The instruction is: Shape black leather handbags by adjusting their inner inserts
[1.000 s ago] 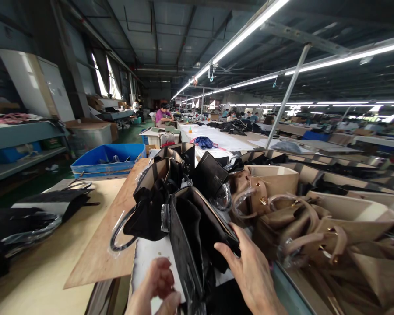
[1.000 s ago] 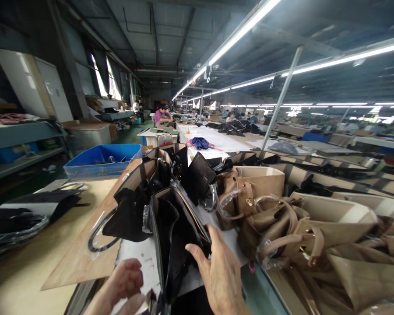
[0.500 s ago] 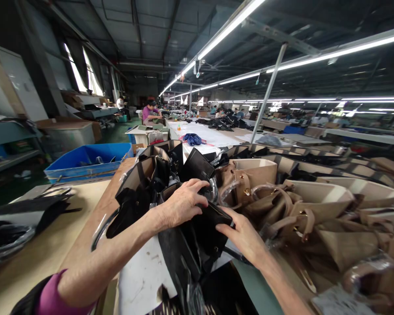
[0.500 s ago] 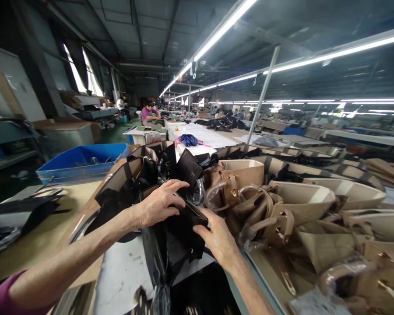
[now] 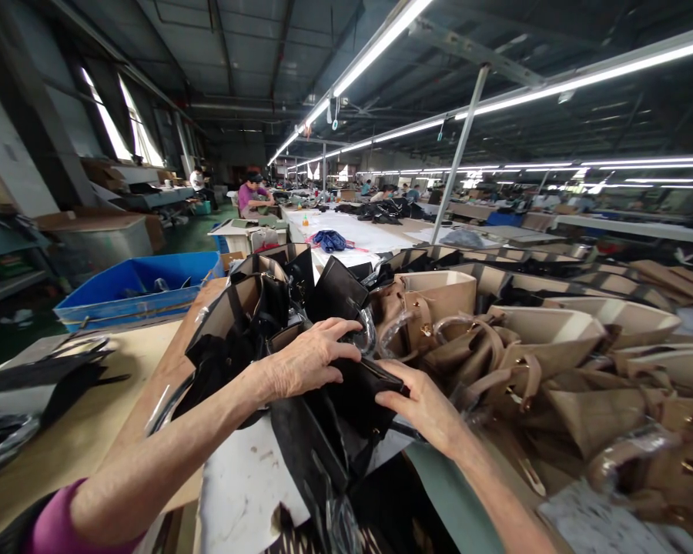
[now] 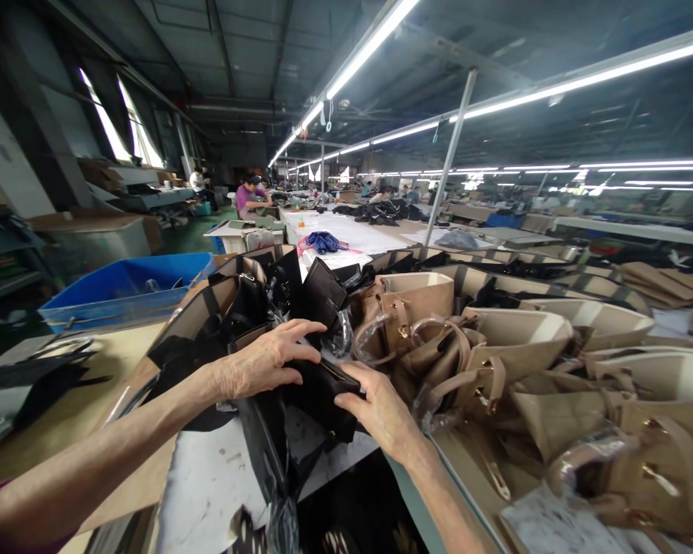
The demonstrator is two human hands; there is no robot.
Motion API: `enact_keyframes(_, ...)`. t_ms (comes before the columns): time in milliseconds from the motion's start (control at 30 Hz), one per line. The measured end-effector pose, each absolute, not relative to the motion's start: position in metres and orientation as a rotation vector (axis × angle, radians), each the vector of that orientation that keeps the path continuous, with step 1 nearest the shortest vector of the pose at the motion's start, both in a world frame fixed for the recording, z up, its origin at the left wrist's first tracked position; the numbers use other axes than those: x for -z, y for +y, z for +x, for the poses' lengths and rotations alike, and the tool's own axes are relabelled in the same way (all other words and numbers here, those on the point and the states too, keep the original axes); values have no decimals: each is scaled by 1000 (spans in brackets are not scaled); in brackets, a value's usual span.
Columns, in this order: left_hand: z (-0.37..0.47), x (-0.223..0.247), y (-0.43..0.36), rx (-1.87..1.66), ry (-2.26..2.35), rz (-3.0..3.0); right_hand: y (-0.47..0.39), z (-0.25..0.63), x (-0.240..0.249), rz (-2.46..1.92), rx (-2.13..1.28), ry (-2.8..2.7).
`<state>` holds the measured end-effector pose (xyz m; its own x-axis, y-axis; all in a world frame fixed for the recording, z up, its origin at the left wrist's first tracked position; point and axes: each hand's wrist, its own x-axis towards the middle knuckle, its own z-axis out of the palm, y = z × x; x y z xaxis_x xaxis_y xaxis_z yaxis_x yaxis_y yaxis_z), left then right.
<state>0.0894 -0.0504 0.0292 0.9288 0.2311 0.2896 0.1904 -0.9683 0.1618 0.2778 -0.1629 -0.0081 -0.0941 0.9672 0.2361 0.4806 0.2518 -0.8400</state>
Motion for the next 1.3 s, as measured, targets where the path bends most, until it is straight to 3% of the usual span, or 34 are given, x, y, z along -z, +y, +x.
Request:
enact_keyframes(267, 88, -35, -89, -417, 208, 3035, -167, 276, 9, -1335, -726, -1760)
enact_keyframes(633, 109, -24, -83, -401, 210, 3042, -167, 271, 9, -1332, -675, -1769)
enact_keyframes(933, 75, -27, -42, -303, 712, 2998, -169, 285, 5, -1361, -855, -1703)
enact_keyframes(1167, 67, -26, -27, -404, 750, 2734, -169, 294, 4, -1373, -929, -1669)
enact_keyframes(1300, 68, -24, -28, -483, 760, 2664, -170, 290, 15, -1560, -618, -1662)
